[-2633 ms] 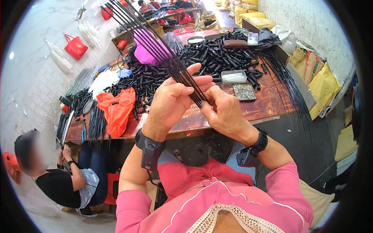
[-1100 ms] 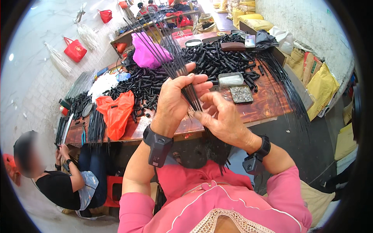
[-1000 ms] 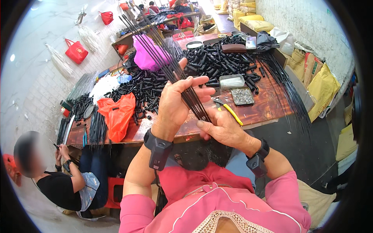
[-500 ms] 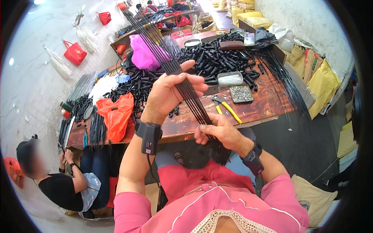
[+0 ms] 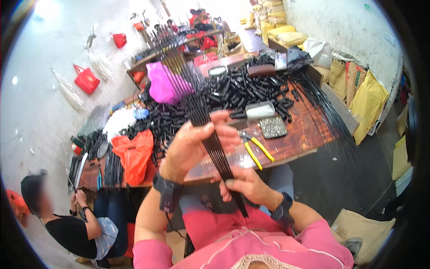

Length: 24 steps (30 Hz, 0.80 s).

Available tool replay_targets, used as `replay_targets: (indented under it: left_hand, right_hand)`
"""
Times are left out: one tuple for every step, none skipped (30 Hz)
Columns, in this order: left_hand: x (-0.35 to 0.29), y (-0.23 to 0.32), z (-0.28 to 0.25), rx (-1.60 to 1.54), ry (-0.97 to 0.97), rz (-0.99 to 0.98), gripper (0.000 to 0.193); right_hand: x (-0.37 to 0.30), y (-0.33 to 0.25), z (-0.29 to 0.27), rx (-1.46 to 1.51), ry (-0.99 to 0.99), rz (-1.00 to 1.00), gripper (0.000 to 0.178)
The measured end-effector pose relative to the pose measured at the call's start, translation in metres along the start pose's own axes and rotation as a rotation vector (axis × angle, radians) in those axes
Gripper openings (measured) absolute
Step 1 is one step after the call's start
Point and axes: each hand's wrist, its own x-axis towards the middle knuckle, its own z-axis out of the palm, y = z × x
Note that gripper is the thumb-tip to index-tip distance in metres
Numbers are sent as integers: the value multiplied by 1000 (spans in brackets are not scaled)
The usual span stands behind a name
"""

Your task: Manually assembling and connecting the metal ribs and plastic components of umbrella frames at a workbench.

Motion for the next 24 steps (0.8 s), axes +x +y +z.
replay_targets:
  left_hand:
    - [-4, 1, 5, -62, 13, -41, 53]
    - [-10, -4, 7, -20, 25, -32, 53]
    - [-14, -7, 8, 20, 37, -24, 53]
    - [-19, -9, 10, 32, 46, -29, 50]
    - [-20, -10, 10, 31, 43, -33, 50]
    - [-22, -13, 9, 19, 44, -50, 51]
    - [-22, -15, 8, 4, 46, -70, 52]
    - [-20, -17, 5, 28, 63, -81, 54]
    - [-18, -19, 5, 40, 81, -81, 54]
    - [-13, -16, 4, 42, 62, -79, 54]
    - [-12, -15, 2, 32, 46, -91, 54]
    - [-17, -12, 4, 61, 48, -72, 54]
    - [-17, -10, 0, 88, 32, -47, 55]
    - [-18, -8, -4, 53, 21, -37, 55]
    - [-16, -5, -7, 48, -5, -46, 54]
    - [-13, -4, -9, 118, 12, -34, 54]
    - [-9, -4, -16, 189, 25, -15, 54]
    - [-7, -3, -26, 208, 7, -39, 54]
    - [-1, -2, -36, 199, 7, -52, 54]
    - [6, 0, -46, 172, -49, -53, 55]
    - [12, 5, -54, 149, -103, -52, 55]
    - [20, 12, -61, 176, -76, -55, 54]
    - [39, 13, -69, 182, -138, -47, 52]
    - [46, 21, -76, 205, -139, -32, 51]
  right_hand:
    - [0, 8, -2, -8, 0, -4, 32]
    - [-3, 8, 1, 44, -5, 7, 32]
    - [-7, 7, 4, 97, -8, 20, 31]
    - [-10, 6, 7, 100, 0, 17, 31]
    - [-11, 5, 7, 82, -33, 28, 27]
    - [-11, 5, 8, 67, -64, 42, 24]
    - [-9, 6, 5, 75, -56, 48, 24]
    - [-5, 11, -1, -131, -34, 31, 26]
    - [-4, 16, -4, -331, -9, 24, 28]
    - [2, 21, -9, -445, 5, -20, 26]
    - [4, 13, -7, -559, 29, -27, 23]
    - [9, 16, -6, -461, 3, -22, 21]
    - [13, 4, -3, -421, -46, 13, 20]
    - [19, -2, -6, -469, -90, 13, 19]
    - [23, -5, -7, -516, -133, 5, 18]
    - [26, -4, -10, -523, -100, -13, 18]
    - [31, -3, -13, -538, -66, -30, 18]
    - [36, -4, -18, -648, -65, -69, 19]
    - [40, -6, -20, -639, -56, -61, 19]
    - [45, -9, -22, -709, -21, -56, 19]
    - [51, -13, -23, -780, 11, -55, 20]
    - [60, -18, -26, -872, 44, -111, 20]
    - [68, -12, -38, -884, 118, -190, 19]
    - [76, -21, -36, -902, 138, -168, 20]
